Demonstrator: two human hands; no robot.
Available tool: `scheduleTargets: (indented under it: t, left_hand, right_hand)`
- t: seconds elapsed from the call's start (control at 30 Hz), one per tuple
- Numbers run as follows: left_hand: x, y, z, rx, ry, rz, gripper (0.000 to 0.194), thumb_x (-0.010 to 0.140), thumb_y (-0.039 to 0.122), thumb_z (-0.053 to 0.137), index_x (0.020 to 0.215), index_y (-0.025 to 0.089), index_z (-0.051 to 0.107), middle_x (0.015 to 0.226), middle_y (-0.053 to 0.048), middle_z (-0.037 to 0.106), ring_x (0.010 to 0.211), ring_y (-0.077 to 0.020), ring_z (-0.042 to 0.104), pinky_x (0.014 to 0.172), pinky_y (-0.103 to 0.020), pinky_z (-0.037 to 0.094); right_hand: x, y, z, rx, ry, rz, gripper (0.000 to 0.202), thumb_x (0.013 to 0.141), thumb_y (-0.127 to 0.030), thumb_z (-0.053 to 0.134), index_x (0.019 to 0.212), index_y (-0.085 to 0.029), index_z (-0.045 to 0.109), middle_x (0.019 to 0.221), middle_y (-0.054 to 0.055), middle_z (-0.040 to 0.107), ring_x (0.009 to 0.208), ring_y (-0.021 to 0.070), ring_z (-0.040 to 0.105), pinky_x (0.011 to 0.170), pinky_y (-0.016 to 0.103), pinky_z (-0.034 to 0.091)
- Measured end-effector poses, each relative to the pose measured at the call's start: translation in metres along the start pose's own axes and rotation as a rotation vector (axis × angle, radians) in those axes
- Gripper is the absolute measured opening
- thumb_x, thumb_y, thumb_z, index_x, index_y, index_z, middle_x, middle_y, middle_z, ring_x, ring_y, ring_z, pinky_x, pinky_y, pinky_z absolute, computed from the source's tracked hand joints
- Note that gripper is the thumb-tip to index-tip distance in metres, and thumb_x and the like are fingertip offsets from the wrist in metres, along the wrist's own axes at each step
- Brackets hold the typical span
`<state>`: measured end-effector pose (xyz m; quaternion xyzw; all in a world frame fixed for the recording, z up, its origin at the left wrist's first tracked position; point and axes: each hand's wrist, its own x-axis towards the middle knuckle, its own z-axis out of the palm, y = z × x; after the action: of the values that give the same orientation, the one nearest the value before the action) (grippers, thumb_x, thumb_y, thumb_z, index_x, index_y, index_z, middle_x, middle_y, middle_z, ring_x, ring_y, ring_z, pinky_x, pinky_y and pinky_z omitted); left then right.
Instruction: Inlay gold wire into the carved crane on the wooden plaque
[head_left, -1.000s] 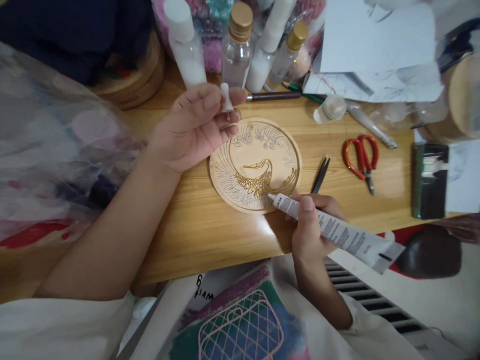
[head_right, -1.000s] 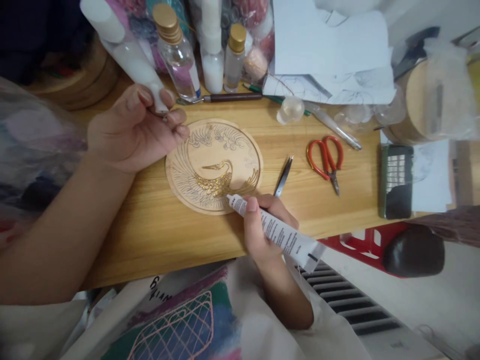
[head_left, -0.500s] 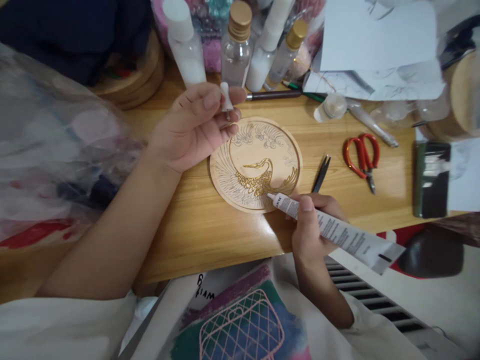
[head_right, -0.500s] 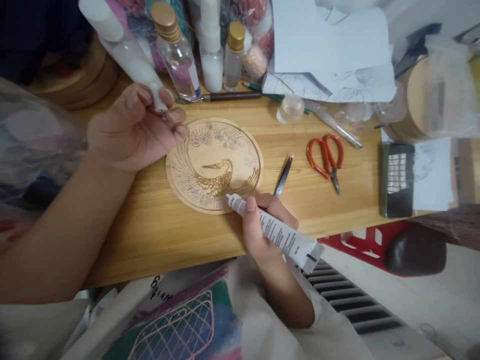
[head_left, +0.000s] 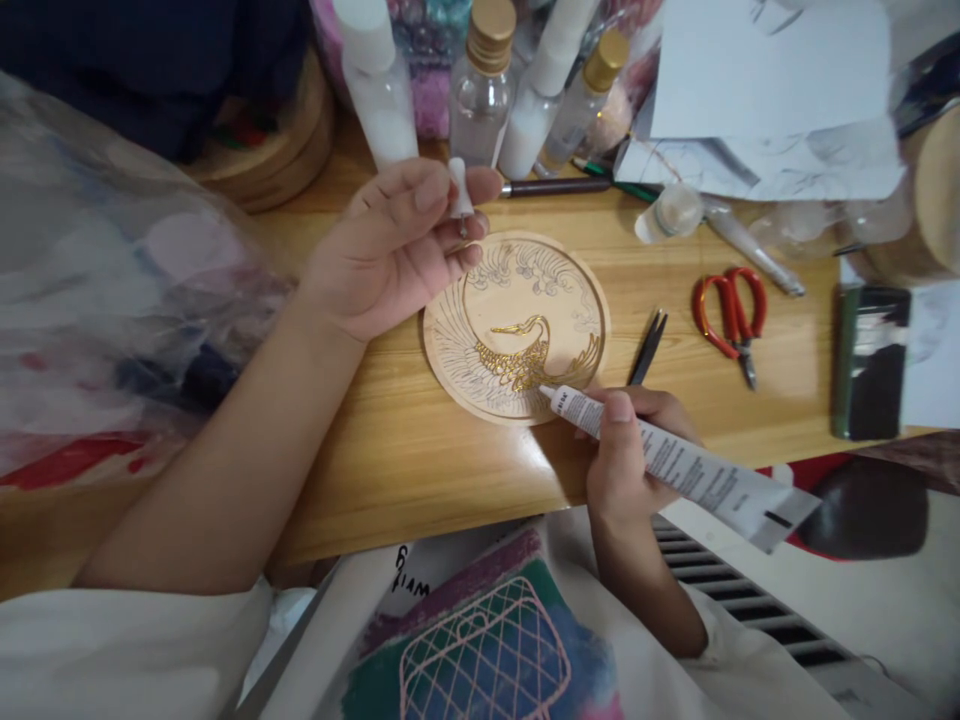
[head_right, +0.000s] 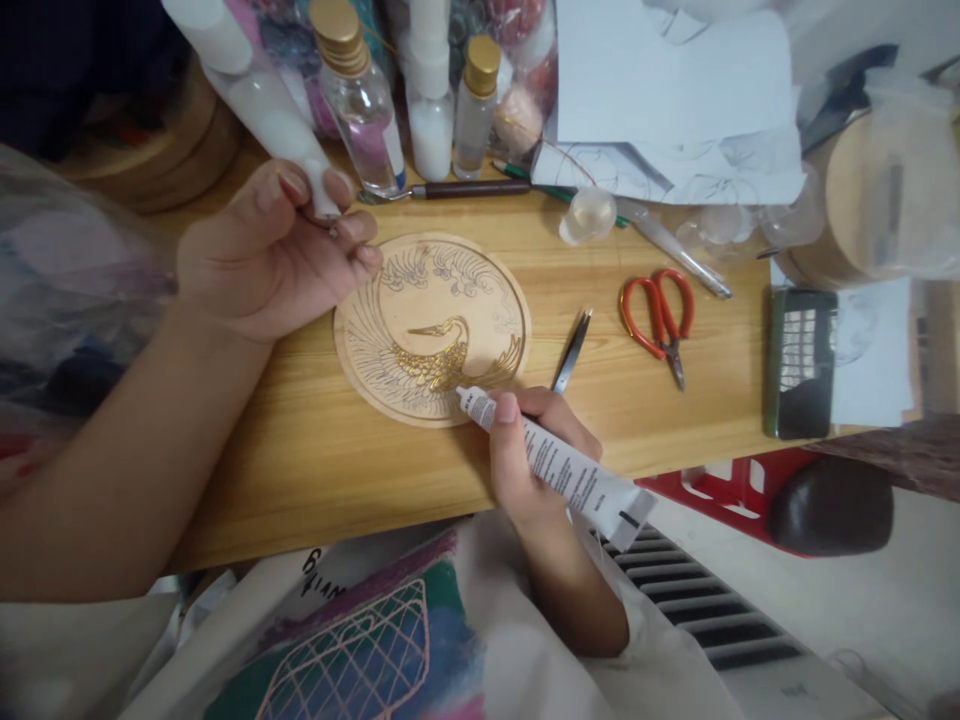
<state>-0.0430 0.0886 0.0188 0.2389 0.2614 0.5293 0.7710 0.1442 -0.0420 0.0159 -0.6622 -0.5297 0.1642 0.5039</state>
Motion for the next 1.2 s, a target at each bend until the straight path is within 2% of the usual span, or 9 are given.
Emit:
scheduleTargets:
  t: [0.23,0.4,0.6,0.73,0.97,1.2]
  left_hand:
    - [-0.0017,0.0008,0.0011,0.043,0.002,-0.017,0.054,0.098,0.001,0.028,0.063,0.019,0.064,0.078,0.000,0.069,0.067,-0.0111,0.051,0.069,-0.026,0.040]
    - [-0.0007,0.0003,0.0008,0.012,0.051,-0.022,0.054,0.098,-0.002,0.028,0.061,0.017,0.062,0.078,-0.001,0.068,0.064,-0.0106,0.052,0.069,-0.028,0.040]
    - [0.0013,-0.0012,0.0003,0.028,0.056,0.005,0.039,0.091,0.000,0.047,0.059,0.018,0.061,0.073,0.002,0.067,0.059,-0.0087,0.058,0.061,-0.021,0.045]
    - [0.0018,-0.0010,0.0008,0.048,0.075,0.003,0.032,0.087,0.004,0.056,0.059,0.018,0.060,0.074,0.002,0.065,0.059,-0.0093,0.058,0.060,-0.022,0.047]
    - [0.0014,-0.0016,0.0014,0.046,0.070,0.005,0.036,0.090,0.003,0.048,0.059,0.018,0.060,0.074,0.002,0.064,0.059,-0.0083,0.060,0.061,-0.020,0.047]
    - [0.0013,-0.0012,0.0012,0.031,0.021,0.013,0.044,0.093,0.000,0.038,0.060,0.017,0.062,0.073,0.001,0.065,0.060,-0.0086,0.061,0.060,-0.020,0.048]
  right_hand:
    - [0.0008,-0.0007,0.0002,-0.013,-0.017,-0.011,0.031,0.088,-0.044,0.064,0.070,-0.020,0.069,0.052,-0.003,0.064,0.041,0.0106,0.053,0.041,0.023,0.041]
    - [0.0006,0.0019,-0.0003,-0.024,-0.022,-0.030,0.031,0.090,-0.044,0.061,0.071,-0.021,0.069,0.051,-0.003,0.062,0.041,0.0109,0.052,0.041,0.024,0.039]
    - [-0.0005,0.0077,-0.0013,0.015,-0.039,-0.057,0.024,0.091,-0.037,0.062,0.074,-0.023,0.070,0.052,-0.003,0.062,0.041,0.0113,0.052,0.041,0.025,0.039]
    - [-0.0006,0.0059,-0.0032,-0.001,-0.050,-0.066,0.021,0.090,-0.037,0.063,0.075,-0.023,0.070,0.054,-0.003,0.064,0.043,0.0117,0.053,0.042,0.025,0.040]
    - [-0.0017,0.0052,-0.0034,-0.028,-0.070,-0.022,0.028,0.090,-0.042,0.061,0.072,-0.022,0.068,0.058,-0.002,0.066,0.046,0.0120,0.056,0.045,0.025,0.042]
    - [-0.0006,0.0025,-0.0004,0.007,0.007,-0.004,0.026,0.088,-0.042,0.065,0.071,-0.023,0.071,0.050,-0.004,0.061,0.039,0.0115,0.052,0.040,0.025,0.039]
